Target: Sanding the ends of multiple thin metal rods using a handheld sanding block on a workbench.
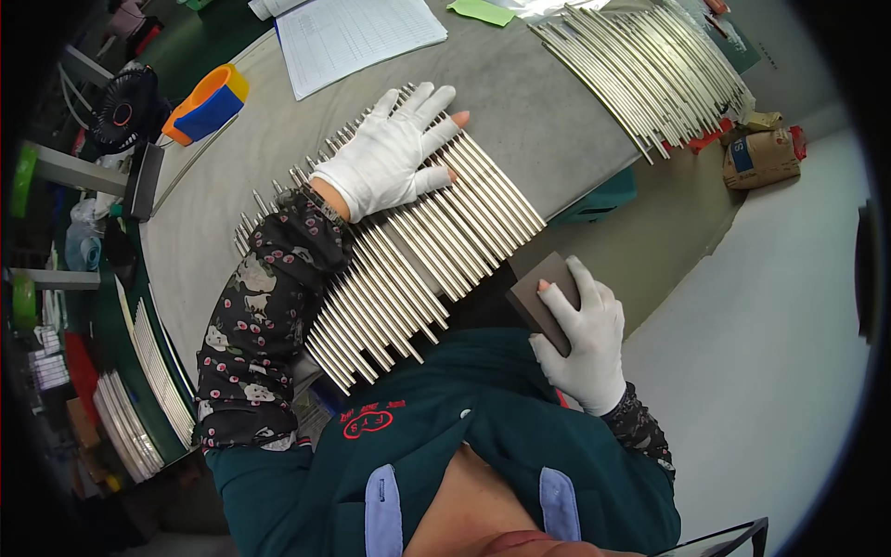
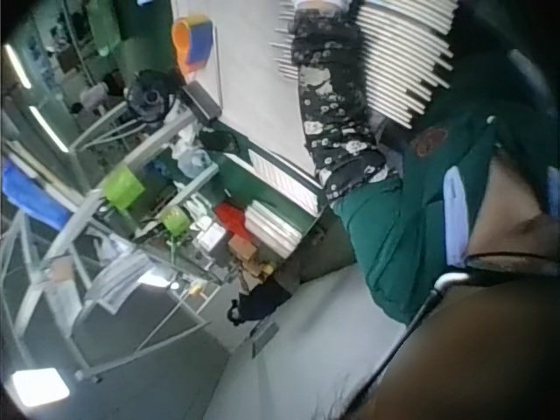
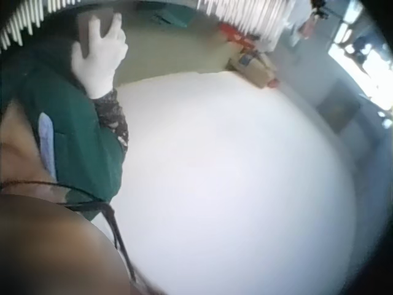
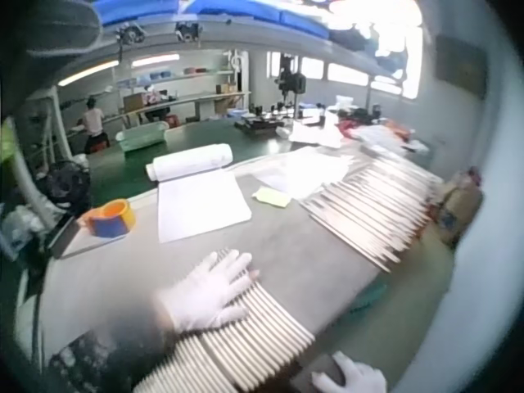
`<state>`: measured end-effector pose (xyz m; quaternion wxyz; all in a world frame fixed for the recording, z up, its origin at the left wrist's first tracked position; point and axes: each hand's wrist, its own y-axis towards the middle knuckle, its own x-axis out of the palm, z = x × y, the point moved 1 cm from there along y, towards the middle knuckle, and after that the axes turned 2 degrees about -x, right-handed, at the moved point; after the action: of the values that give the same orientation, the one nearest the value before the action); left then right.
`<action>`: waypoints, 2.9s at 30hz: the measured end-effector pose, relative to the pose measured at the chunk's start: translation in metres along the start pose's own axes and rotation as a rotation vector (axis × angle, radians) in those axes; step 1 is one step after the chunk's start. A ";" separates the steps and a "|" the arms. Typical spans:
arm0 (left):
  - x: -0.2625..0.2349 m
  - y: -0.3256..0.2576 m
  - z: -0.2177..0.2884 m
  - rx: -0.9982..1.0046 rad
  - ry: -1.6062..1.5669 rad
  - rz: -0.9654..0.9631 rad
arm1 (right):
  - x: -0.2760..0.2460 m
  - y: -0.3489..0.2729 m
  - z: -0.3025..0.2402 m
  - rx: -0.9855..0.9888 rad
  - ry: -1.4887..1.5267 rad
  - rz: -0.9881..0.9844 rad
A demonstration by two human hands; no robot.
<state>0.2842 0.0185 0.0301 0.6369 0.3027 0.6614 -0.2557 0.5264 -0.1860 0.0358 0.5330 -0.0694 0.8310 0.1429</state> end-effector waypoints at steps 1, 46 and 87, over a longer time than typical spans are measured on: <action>0.001 0.002 0.002 -0.002 -0.001 0.001 | -0.002 0.002 0.003 0.014 -0.026 0.017; 0.005 0.033 0.014 -0.021 -0.016 0.023 | -0.023 0.038 0.014 -0.098 -0.213 0.153; 0.004 0.014 0.012 -0.033 -0.003 0.031 | -0.009 0.037 0.005 -0.098 -0.135 0.140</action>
<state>0.3022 0.0199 0.0256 0.6466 0.3022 0.6598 -0.2351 0.5246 -0.1498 0.0476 0.5726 -0.0274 0.7880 0.2247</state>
